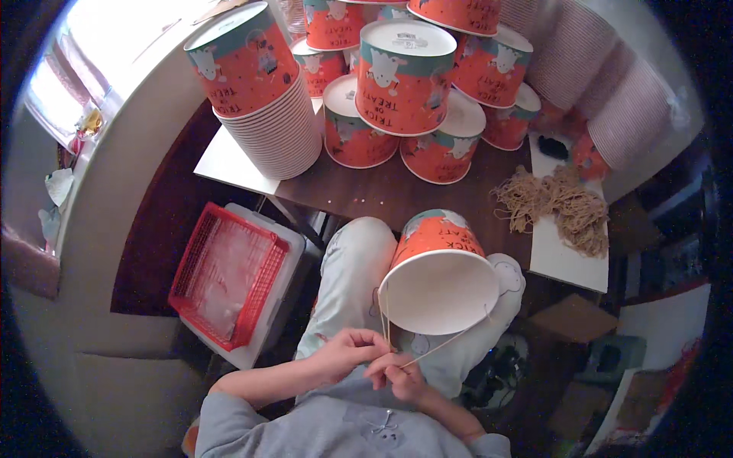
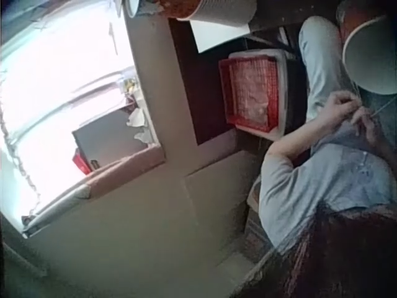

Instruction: Attaching string handles to decorative paper buckets for packaging.

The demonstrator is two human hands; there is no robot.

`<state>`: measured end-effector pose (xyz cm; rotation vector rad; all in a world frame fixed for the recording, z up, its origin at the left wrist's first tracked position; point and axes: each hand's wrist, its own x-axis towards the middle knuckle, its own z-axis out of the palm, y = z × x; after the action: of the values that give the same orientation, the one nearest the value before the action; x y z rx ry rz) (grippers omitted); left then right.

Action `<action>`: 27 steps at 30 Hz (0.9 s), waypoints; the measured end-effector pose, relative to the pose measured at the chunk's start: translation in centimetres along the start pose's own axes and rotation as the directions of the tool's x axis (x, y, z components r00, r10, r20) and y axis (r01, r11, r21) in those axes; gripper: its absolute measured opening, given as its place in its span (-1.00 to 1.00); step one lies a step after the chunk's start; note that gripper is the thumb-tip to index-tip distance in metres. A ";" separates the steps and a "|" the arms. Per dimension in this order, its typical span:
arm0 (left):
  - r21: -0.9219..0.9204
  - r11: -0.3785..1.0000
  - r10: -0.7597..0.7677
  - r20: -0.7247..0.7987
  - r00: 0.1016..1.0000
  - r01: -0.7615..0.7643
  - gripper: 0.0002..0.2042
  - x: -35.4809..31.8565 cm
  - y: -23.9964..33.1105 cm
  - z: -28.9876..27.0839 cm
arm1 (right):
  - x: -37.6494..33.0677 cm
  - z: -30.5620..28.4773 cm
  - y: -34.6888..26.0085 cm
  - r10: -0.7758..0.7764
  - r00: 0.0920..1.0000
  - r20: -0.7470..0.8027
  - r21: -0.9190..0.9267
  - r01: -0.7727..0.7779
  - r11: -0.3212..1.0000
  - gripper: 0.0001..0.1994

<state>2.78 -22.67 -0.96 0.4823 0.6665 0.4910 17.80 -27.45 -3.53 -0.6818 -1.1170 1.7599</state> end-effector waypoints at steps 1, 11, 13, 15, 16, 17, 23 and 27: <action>-0.059 0.998 -0.015 0.019 1.000 0.016 -0.87 0.0 -0.2 -0.2 | 0.1 0.0 0.1 0.002 1.000 0.001 0.003 -0.002 1.000 -0.73; -0.205 0.979 -0.015 -0.069 0.997 0.001 -0.93 0.1 -1.0 -0.7 | 0.0 -0.3 2.0 -0.096 0.994 0.048 0.035 0.094 0.995 -0.55; -0.202 0.979 -0.012 -0.090 0.996 -0.006 -0.90 0.3 -0.9 -0.8 | 0.0 -0.3 1.8 -0.110 0.992 0.062 0.078 0.105 0.991 -0.55; -0.222 0.975 -0.020 -0.141 0.990 -0.012 -0.91 0.7 -0.2 -0.9 | -0.2 -0.5 1.7 -0.049 0.975 0.218 0.067 0.035 0.997 -0.55; -0.241 0.970 -0.031 -0.194 0.980 -0.017 -0.91 0.8 0.2 -0.9 | -0.5 -0.5 2.1 -0.049 0.974 0.222 0.065 0.035 0.997 -0.55; -0.283 0.956 0.046 -0.122 0.991 -0.079 -0.91 1.3 0.1 -1.7 | -1.0 -0.6 2.7 -0.051 0.964 0.260 0.017 0.048 0.999 -0.56; -0.071 0.990 0.097 -0.247 0.964 -0.118 -0.89 1.6 2.5 -2.9 | -1.3 -1.6 2.5 0.138 0.814 0.565 -0.068 -0.121 0.990 -0.58; 0.072 0.996 0.074 -0.269 0.960 -0.056 -0.87 1.5 3.4 -2.8 | -1.5 -2.7 3.2 0.183 0.670 0.719 -0.078 -0.185 0.980 -0.58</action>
<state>0.94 -18.42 -1.66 0.5028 0.9343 0.6057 19.30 -28.33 -7.64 -0.0484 -1.6086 2.2980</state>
